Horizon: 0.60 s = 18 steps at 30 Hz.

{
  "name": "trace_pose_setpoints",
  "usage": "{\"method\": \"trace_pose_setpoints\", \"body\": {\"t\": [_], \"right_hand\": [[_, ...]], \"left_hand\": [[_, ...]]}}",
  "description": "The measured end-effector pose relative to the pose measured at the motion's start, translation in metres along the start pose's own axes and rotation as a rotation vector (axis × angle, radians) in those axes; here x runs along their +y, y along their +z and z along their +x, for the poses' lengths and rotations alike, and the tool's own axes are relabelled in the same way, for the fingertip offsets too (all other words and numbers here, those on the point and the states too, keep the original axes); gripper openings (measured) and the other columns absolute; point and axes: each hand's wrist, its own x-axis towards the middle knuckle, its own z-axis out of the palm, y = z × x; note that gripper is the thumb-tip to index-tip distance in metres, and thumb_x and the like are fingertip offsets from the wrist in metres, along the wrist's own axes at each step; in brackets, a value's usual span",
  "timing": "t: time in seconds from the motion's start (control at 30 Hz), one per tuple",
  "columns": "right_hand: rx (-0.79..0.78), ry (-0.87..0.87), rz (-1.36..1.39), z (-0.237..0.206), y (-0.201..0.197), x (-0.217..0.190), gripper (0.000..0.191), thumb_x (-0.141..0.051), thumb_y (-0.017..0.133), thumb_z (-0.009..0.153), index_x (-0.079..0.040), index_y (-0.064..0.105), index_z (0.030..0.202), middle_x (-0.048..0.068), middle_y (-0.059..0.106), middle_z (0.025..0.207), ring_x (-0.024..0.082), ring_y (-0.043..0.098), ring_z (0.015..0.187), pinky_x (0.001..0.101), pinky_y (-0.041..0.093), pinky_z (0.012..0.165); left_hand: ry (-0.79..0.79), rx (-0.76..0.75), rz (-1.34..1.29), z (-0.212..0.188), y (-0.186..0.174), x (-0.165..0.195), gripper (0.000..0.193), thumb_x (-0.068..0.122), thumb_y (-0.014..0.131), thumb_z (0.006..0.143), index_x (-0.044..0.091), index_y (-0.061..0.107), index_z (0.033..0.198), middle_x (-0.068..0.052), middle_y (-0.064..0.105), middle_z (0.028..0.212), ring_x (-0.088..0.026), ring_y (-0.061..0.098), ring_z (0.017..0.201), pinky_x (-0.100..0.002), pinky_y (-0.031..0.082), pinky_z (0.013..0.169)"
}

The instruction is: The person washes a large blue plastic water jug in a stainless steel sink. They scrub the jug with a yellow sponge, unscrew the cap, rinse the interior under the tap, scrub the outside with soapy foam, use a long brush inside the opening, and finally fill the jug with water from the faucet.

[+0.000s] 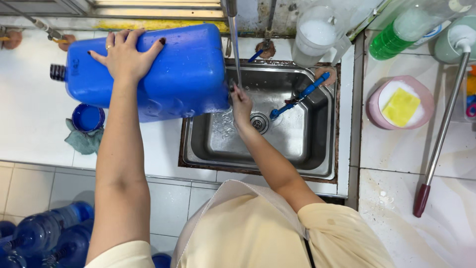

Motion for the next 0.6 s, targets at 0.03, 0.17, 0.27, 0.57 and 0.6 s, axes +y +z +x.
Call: {"method": "trace_pose_setpoints", "body": {"t": [0.03,0.17,0.27,0.57,0.6], "right_hand": [[-0.001,0.076,-0.041,-0.005,0.002,-0.001,0.031,-0.004,0.064,0.1,0.002,0.07,0.129,0.008,0.075,0.115,0.011,0.066,0.098,0.0249,0.052,0.086],[-0.015,0.083,-0.069,-0.014,0.028,-0.02,0.035,-0.004,0.063,0.099,-0.001,0.065,0.134,0.012,0.068,0.135,0.015,0.066,0.118,0.0267,0.051,0.1],[-0.13,-0.2,-0.128,0.021,0.06,-0.041,0.038,-0.004,0.061,0.102,-0.001,0.062,0.14,0.014,0.057,0.147,0.016,0.053,0.136,0.0283,0.041,0.113],[-0.092,0.213,-0.125,0.065,0.051,-0.022,0.039,-0.009,0.062,0.107,-0.002,0.065,0.145,0.007,0.065,0.12,0.013,0.055,0.109,0.0271,0.045,0.099],[-0.144,0.141,-0.089,0.064,0.052,-0.02,0.039,-0.01,0.062,0.107,-0.002,0.066,0.145,0.006,0.065,0.117,0.012,0.055,0.107,0.0267,0.045,0.098]], "left_hand": [[0.01,-0.005,-0.004,0.0,-0.001,-0.005,0.064,0.076,0.064,0.085,0.035,0.066,0.134,-0.006,0.053,0.146,-0.034,0.033,0.145,-0.085,-0.003,0.104],[0.081,-0.024,-0.03,0.0,-0.004,-0.027,0.06,0.072,0.065,0.087,0.034,0.066,0.134,-0.002,0.055,0.147,-0.031,0.036,0.147,-0.086,-0.001,0.107],[0.181,-0.002,-0.024,0.0,-0.005,-0.043,0.061,0.069,0.069,0.086,0.033,0.068,0.135,-0.004,0.056,0.146,-0.037,0.034,0.145,-0.087,-0.001,0.101],[0.277,-0.001,-0.051,-0.001,0.0,-0.049,0.058,0.067,0.075,0.082,0.032,0.071,0.128,-0.002,0.061,0.142,-0.033,0.041,0.145,-0.084,0.003,0.106],[0.274,-0.002,-0.047,-0.003,-0.002,-0.05,0.057,0.067,0.075,0.085,0.031,0.071,0.129,-0.003,0.061,0.143,-0.033,0.041,0.146,-0.084,0.003,0.107]]}}
